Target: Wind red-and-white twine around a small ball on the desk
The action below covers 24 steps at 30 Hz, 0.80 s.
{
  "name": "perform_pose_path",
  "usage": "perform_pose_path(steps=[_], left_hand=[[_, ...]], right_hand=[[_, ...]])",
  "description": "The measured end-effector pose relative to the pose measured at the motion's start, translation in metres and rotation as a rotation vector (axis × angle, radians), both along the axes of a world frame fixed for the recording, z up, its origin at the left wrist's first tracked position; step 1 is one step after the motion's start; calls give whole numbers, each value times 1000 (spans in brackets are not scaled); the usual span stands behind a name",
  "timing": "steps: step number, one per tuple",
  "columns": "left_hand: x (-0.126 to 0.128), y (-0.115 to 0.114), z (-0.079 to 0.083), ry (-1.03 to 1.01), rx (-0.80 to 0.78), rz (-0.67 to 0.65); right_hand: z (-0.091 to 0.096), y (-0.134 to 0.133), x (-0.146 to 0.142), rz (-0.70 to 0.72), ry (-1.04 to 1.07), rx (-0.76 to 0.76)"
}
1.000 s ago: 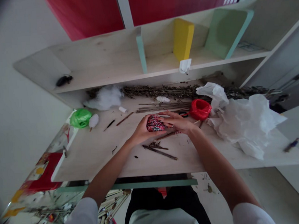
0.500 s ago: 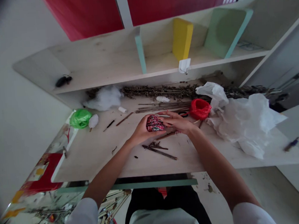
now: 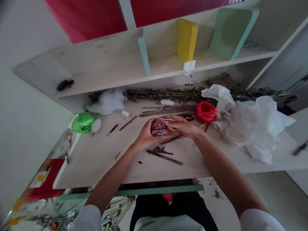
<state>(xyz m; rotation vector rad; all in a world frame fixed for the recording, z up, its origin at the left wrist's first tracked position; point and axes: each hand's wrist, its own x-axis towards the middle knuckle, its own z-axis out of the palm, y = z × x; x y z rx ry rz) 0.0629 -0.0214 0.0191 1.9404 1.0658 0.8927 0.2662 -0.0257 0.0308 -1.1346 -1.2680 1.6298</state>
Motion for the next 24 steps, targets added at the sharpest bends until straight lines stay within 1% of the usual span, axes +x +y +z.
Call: perform_pose_path(steps=[10, 20, 24], left_hand=[[0, 1, -2, -7, -25, 7], [-1, 1, -2, -4, -31, 3], [-1, 2, -3, 4, -28, -8]], right_hand=[[-2, 0, 1, 11, -7, 43], [-1, 0, 1, -7, -19, 4], [-2, 0, 1, -12, -18, 14]])
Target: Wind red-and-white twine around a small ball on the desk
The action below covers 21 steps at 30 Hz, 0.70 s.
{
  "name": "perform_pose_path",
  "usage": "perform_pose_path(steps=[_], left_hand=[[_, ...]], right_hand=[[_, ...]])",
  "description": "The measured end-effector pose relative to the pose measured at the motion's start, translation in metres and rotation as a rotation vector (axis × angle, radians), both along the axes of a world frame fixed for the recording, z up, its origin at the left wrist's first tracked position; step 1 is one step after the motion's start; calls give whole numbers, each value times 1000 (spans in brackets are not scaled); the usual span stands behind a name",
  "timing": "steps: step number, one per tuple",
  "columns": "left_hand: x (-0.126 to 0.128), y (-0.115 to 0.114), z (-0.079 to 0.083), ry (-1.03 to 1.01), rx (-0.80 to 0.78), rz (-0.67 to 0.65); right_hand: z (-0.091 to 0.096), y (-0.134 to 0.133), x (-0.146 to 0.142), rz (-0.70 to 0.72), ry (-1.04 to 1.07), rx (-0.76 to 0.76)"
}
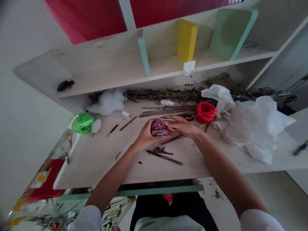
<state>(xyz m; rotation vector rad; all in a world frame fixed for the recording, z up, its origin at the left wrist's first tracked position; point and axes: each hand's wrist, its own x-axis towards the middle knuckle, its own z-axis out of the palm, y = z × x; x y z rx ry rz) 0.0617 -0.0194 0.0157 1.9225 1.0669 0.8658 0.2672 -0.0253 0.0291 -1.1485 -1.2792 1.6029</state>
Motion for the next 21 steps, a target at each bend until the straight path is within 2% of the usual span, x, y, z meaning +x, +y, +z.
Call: perform_pose_path(steps=[12, 21], left_hand=[[1, -2, 5, 54, 62, 22], [1, -2, 4, 78, 93, 17]], right_hand=[[2, -1, 0, 17, -19, 30], [9, -4, -7, -44, -52, 39]])
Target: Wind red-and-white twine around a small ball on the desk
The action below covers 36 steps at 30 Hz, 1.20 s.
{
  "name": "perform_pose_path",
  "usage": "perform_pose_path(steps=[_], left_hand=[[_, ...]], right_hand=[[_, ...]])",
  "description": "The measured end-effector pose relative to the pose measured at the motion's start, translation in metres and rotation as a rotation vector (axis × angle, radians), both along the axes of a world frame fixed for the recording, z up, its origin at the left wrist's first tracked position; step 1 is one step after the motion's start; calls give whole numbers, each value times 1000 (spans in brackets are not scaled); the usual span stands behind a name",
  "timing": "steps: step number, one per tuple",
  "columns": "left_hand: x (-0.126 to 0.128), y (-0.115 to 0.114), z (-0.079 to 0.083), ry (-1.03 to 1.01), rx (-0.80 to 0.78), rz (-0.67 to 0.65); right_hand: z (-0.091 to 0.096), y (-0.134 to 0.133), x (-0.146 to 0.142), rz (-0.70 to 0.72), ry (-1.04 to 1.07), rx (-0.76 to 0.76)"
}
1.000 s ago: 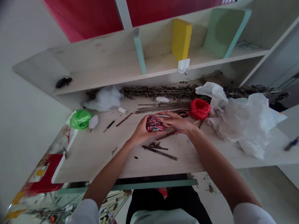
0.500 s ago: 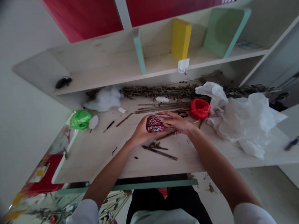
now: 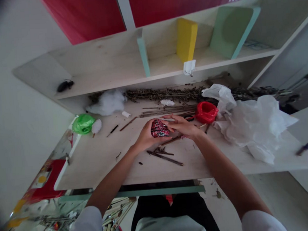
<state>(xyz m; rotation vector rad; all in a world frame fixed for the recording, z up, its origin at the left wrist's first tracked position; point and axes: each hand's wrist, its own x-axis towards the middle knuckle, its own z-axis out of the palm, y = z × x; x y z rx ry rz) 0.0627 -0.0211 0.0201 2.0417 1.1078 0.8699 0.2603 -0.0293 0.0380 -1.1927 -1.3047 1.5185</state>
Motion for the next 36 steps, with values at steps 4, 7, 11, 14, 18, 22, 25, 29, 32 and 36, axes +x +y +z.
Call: perform_pose_path(steps=[4, 7, 11, 14, 18, 22, 25, 29, 32, 36], left_hand=[[1, 0, 0, 12, 0, 10], [1, 0, 0, 20, 8, 20], [1, -1, 0, 19, 18, 32], [2, 0, -1, 5, 23, 39], [1, 2, -3, -23, -2, 44], [0, 3, -4, -66, -60, 69], [-1, 4, -4, -97, -92, 70], [-1, 5, -7, -122, -111, 75], [-1, 6, -8, -131, -122, 78], [-2, 6, -8, -131, -139, 76]], right_hand=[[1, 0, -2, -8, -39, 28], [2, 0, -3, -7, -73, 46], [1, 1, -3, -19, -129, 80], [-2, 2, -3, -48, -149, 110], [-6, 4, -1, -31, -101, 109], [-10, 6, 1, -50, 10, 10], [-13, 8, 3, -62, 102, -54], [-13, 9, 6, -40, 183, -104], [-10, 9, 8, 9, 198, -120], [-6, 6, 9, 37, 184, -94]])
